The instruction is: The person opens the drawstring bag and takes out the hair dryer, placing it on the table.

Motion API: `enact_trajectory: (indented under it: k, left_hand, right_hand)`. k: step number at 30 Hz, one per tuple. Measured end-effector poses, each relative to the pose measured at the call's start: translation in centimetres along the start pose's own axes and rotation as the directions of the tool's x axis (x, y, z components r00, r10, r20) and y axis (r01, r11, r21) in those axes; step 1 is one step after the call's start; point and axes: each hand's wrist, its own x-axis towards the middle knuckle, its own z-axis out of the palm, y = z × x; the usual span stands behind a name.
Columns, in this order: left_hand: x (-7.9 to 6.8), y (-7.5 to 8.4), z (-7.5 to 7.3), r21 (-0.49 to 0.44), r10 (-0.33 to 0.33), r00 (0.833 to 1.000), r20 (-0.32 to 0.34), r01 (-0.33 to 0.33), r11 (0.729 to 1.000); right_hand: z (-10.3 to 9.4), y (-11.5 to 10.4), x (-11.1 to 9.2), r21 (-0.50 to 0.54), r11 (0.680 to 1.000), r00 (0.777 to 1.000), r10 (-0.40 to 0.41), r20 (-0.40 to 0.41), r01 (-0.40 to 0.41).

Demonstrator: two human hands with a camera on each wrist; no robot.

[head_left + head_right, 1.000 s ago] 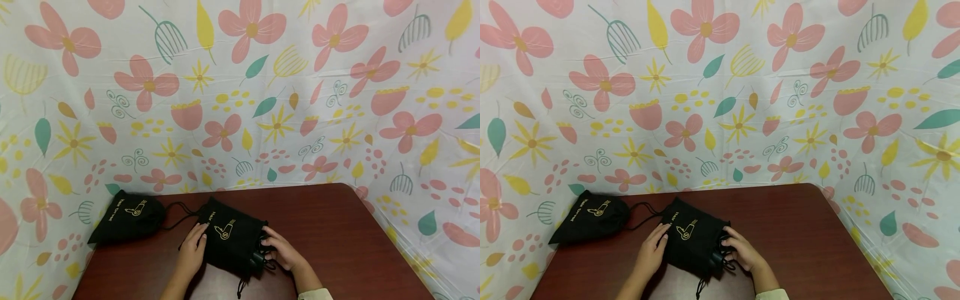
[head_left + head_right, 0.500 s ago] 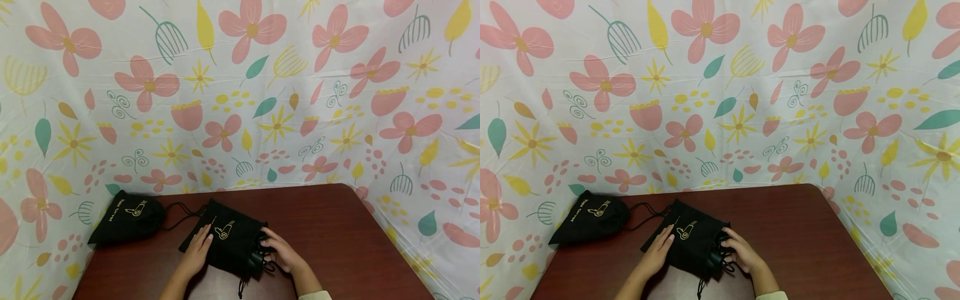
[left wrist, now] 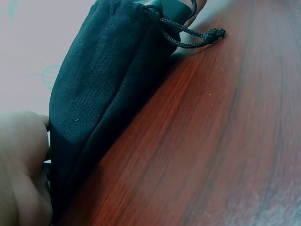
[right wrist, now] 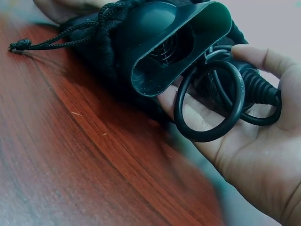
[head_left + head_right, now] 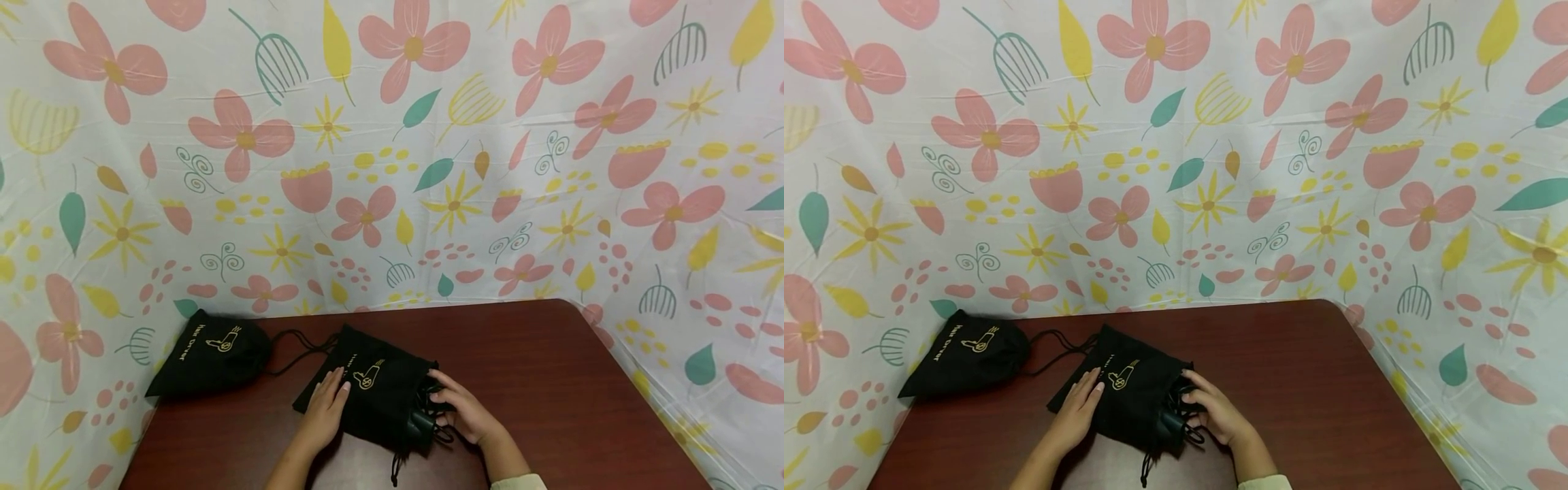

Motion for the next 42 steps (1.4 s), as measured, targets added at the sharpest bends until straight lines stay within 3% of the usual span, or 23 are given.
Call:
enact_trajectory:
  k: [6,22,42]
  left_hand:
    - [0.0,0.0,0.1,0.027,0.028,1.0,-0.007,-0.028,0.999]
    - [-0.3,0.1,-0.1,0.035,0.014,1.0,-0.014,-0.013,0.999]
    - [-0.6,0.0,-0.4,0.046,-0.018,1.0,-0.001,0.018,0.999]
  right_hand:
    - [-0.6,0.1,0.0,0.014,1.0,1.0,-0.018,0.024,0.018]
    - [-1.1,-0.2,-0.2,0.006,0.998,0.994,-0.059,0.087,0.059]
    - [-1.4,-0.3,-0.5,0.032,0.998,0.996,-0.062,0.062,0.06]
